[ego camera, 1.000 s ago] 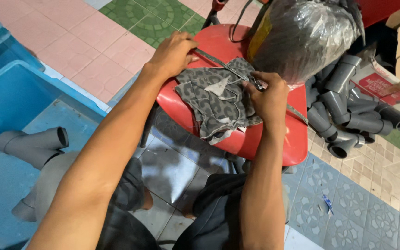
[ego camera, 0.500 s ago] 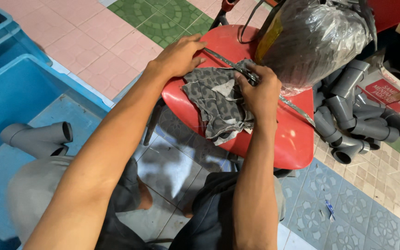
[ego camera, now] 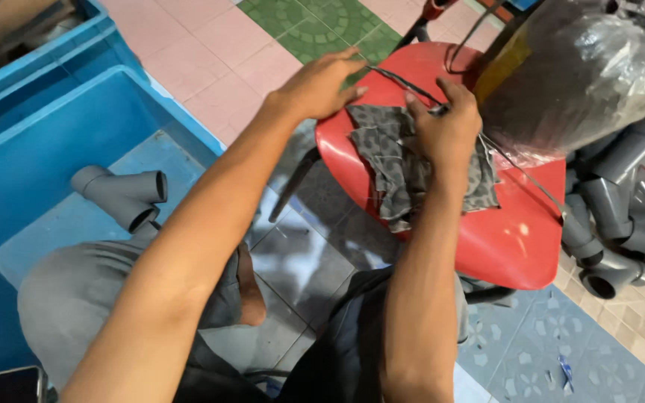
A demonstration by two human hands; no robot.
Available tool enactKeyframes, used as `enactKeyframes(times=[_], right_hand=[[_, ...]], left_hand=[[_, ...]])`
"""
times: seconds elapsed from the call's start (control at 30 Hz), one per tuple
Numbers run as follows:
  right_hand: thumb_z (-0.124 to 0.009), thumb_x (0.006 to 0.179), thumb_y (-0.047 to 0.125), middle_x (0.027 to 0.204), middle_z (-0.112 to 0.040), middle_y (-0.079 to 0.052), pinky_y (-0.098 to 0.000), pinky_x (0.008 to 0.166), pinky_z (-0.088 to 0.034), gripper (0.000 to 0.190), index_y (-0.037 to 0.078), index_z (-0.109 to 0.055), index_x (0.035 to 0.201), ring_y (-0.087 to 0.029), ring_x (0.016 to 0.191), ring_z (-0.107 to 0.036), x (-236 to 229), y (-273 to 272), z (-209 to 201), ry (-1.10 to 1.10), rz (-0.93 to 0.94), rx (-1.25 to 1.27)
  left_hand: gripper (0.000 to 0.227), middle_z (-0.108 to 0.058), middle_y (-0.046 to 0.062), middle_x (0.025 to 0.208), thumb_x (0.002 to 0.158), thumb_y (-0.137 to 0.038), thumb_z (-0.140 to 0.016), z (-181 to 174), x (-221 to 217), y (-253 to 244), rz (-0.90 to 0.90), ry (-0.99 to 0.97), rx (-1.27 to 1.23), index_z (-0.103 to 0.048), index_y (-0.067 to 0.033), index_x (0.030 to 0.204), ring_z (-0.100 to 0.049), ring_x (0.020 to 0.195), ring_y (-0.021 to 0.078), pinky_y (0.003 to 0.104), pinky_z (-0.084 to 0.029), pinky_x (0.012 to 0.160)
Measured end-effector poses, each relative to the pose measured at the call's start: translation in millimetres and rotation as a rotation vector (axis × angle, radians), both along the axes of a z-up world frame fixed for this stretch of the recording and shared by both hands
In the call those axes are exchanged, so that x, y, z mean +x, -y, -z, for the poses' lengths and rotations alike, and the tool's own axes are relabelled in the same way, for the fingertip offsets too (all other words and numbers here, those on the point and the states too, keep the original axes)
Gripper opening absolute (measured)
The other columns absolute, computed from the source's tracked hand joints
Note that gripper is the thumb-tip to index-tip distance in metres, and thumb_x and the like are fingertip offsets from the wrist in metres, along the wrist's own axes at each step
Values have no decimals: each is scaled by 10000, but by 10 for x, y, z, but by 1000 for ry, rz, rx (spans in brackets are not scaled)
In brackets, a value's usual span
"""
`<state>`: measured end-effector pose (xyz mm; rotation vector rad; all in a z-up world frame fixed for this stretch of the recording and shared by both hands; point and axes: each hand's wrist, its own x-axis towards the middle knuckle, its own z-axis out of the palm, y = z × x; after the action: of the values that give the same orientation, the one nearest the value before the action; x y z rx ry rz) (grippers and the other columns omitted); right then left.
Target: The person picks up gray PVC pipe fittings from a blue bin and wipes them with a cloth on a red chair. They then use a metal file to smooth the edges of the fittings before placing them aside.
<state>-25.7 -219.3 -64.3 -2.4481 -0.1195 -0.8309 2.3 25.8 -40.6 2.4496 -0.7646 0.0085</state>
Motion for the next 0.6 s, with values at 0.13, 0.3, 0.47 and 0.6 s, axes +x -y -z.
enactKeyframes(times=[0.13, 0.3, 0.47, 0.6], right_hand=[[-800, 828, 453, 1256, -676, -152, -449, 1015, -417, 630, 32, -659, 1274, -314, 1225, -586, -145, -119, -193, -300, 58, 121], [-877, 819, 430, 1021, -673, -132, -398, 853, -517, 556, 48, -707, 1187, -279, 921, -684, -55, -105, -46, -81, 25, 23], [-845, 837, 439, 1164, -699, -185, -430, 956, -446, 580, 29, -697, 1219, -340, 1088, -649, -128, -706, -213, -134, -112, -16], [-881, 810, 411, 1225, -677, -171, -461, 1018, -370, 613, -8, -681, 1209, -358, 1169, -567, -1, -1209, -32, -77, -284, -93]], left_hand=[[607, -192, 234, 1597, 1017, -303, -577, 18, 5, 57, -11, -72, -19, -345, -38, 1511, -229, 1453, 448, 575, -279, 1128], [647, -223, 304, 1562, 1012, -445, -559, 294, 156, -67, 17, -20, -99, -392, -46, 1494, -267, 1430, 473, 510, -232, 1154], [556, -252, 310, 1542, 1054, -372, -503, 401, 41, -730, -107, 12, -69, -416, -14, 1470, -357, 1377, 469, 519, -316, 1086], [539, -257, 302, 1550, 1049, -354, -502, 374, -241, -1414, -261, -45, -12, -420, -35, 1475, -256, 1427, 460, 508, -241, 1143]])
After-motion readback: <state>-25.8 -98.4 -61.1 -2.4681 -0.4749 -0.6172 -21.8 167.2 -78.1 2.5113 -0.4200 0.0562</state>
